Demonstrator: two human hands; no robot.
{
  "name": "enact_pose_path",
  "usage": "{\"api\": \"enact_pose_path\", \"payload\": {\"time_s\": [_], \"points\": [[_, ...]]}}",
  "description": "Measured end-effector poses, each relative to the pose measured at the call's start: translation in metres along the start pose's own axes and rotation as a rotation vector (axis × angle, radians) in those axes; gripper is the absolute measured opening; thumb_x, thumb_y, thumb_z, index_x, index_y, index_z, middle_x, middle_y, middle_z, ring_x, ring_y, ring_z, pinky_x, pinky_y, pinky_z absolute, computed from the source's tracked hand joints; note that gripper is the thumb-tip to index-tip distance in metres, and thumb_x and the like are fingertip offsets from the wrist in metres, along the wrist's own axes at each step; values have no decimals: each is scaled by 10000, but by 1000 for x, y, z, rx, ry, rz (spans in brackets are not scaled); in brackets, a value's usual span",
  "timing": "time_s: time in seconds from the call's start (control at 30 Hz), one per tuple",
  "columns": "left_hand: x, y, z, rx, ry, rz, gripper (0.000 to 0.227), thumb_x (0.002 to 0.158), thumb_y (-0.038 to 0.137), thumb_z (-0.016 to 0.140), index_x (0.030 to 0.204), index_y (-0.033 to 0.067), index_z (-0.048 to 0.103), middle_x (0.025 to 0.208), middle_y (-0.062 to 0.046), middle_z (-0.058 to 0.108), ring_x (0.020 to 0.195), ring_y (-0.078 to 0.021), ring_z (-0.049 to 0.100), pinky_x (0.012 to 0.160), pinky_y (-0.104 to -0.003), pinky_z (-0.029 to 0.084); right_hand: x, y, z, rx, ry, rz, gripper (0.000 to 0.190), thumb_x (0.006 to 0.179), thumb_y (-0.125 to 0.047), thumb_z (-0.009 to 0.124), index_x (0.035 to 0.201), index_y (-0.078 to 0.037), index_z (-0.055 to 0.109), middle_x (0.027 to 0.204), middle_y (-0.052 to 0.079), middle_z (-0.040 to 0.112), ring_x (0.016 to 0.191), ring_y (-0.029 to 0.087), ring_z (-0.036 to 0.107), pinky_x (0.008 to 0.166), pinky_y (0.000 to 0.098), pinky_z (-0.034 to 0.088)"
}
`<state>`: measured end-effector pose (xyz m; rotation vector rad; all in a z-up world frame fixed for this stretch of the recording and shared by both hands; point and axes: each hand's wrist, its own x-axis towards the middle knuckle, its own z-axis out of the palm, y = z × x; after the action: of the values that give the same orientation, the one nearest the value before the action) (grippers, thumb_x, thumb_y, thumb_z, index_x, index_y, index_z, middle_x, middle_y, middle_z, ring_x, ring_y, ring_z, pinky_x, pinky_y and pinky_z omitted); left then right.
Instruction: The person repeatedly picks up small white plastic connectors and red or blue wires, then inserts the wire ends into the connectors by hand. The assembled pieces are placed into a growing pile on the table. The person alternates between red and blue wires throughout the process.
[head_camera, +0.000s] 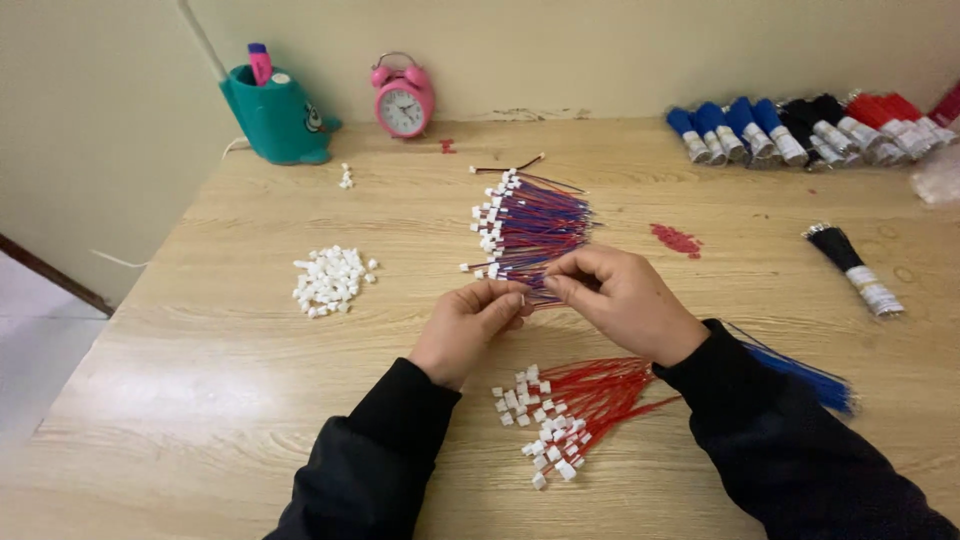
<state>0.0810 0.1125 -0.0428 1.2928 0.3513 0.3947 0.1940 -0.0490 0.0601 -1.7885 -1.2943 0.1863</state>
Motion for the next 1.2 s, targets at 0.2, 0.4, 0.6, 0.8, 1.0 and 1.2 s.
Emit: {"api": "enact_pose_path", "payload": {"time_s": [0.2,0.4,0.6,0.8,1.0,1.2], "points": [[14,-24,-4,-175,-3,-47,195,945,125,624,1105,26,672,867,-121,710,773,-166,712,706,-236,602,-1,3,9,-6,-27,-12,91,854,-152,690,885,-95,754,781,108,690,802,217,681,749,330,519],[8,-20,0,-233,21,-61,213,935,132,638,1105,10,675,863,-127,698,718,-154,701,685,-244,613,-2,8,13,-7,-44,10,82,837,-154,700,834,-84,742,713,101,650,732,185,632,705,315,506],[4,-14,2,-308,23,-108,219,942,161,632,1111,28,672,896,-124,692,735,-170,703,732,-289,619,-4,9,13,-8,-36,8,78,827,-141,700,797,-76,730,692,105,650,707,188,633,681,317,502],[0,-9,6,-316,24,-103,213,943,157,627,1111,32,669,897,-110,693,723,-164,705,720,-294,616,-3,7,13,-7,-38,17,95,839,-147,694,786,-80,736,684,107,649,700,184,626,686,317,502],[-2,-9,6,-334,17,-116,228,941,159,629,1123,26,663,914,-123,705,733,-179,712,740,-328,619,-3,7,13,-10,-35,30,106,841,-159,684,777,-90,734,692,101,656,706,185,638,689,318,506],[-1,-11,4,-343,-2,-105,234,938,168,636,1119,21,661,913,-117,703,733,-172,710,731,-317,618,-3,5,12,-24,-60,21,116,836,-146,670,771,-70,730,674,126,644,694,214,643,683,331,509]]}}
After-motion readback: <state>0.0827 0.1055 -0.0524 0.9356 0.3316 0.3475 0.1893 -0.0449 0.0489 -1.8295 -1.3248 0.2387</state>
